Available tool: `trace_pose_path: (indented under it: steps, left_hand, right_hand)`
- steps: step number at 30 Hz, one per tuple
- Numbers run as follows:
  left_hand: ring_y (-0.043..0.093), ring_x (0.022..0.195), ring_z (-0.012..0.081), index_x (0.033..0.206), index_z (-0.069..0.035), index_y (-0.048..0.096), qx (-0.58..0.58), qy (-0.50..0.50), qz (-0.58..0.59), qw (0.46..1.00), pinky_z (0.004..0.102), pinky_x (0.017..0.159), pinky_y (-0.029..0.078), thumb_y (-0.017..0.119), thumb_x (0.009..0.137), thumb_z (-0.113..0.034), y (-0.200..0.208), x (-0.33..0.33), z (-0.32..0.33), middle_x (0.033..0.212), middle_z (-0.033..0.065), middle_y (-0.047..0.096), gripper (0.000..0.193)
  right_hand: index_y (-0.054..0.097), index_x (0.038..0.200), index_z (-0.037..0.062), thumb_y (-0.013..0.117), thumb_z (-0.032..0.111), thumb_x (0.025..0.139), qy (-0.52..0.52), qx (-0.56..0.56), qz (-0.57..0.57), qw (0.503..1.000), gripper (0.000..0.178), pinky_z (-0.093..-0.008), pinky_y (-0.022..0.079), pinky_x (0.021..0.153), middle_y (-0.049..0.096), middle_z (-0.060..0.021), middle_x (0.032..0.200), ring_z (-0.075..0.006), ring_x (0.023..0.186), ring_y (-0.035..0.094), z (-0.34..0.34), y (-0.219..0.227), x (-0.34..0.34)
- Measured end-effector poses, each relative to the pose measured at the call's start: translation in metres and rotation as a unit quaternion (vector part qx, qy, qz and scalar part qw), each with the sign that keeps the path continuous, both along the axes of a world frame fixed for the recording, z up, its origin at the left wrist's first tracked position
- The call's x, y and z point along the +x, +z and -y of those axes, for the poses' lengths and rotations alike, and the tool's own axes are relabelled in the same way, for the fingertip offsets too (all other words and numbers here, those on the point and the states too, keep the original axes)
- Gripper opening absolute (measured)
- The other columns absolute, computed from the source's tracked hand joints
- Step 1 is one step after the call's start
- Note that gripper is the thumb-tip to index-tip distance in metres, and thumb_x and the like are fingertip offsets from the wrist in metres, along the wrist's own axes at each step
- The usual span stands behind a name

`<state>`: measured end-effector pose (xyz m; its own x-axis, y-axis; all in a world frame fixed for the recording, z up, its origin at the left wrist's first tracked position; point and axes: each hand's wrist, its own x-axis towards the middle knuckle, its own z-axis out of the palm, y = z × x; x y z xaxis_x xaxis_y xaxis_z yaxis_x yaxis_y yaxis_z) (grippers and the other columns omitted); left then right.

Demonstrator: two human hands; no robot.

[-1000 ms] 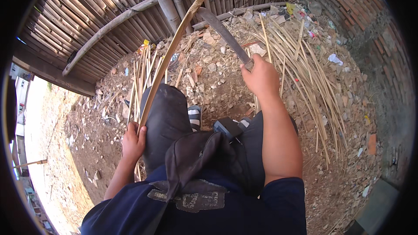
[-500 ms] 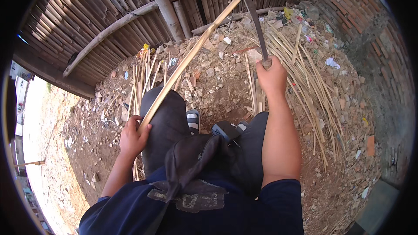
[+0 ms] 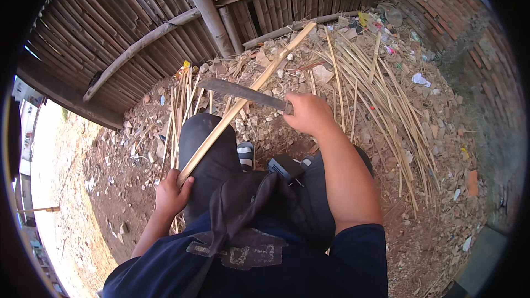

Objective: The person strips layers from a piece of bamboo by hand using a machete while sitting outdoors.

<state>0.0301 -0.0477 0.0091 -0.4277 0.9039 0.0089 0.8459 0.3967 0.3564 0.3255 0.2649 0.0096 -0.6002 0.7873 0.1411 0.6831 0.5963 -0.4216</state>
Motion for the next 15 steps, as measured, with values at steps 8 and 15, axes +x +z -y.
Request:
trace_pose_path:
  steps: [8,15]
  left_hand:
    - [0.067,0.071,0.0467,0.092,-0.003,0.059,-0.025,-0.045,0.057,0.997,0.0545,0.063,0.050,0.068,0.095,-0.042,0.000,-0.010,-0.014,0.071,0.0240,0.065,0.040]
    - [0.066,0.072,0.0464,0.090,-0.004,0.058,-0.030,-0.040,0.066,0.997,0.0541,0.065,0.050,0.068,0.095,-0.042,-0.002,-0.014,-0.016,0.070,0.0227,0.064,0.040]
  right_hand:
    - [0.069,0.107,0.0116,0.076,0.028,0.080,0.074,-0.050,0.096,0.991,0.033,-0.0501,0.056,0.081,0.073,-0.0175,0.094,-0.0378,0.093,0.070,0.008,-0.011,-0.020]
    - [0.071,0.109,0.0123,0.076,0.029,0.082,-0.016,-0.082,0.061,0.995,0.032,-0.0505,0.055,0.075,0.072,-0.0192,0.089,-0.0399,0.086,0.070,-0.004,-0.009,-0.015]
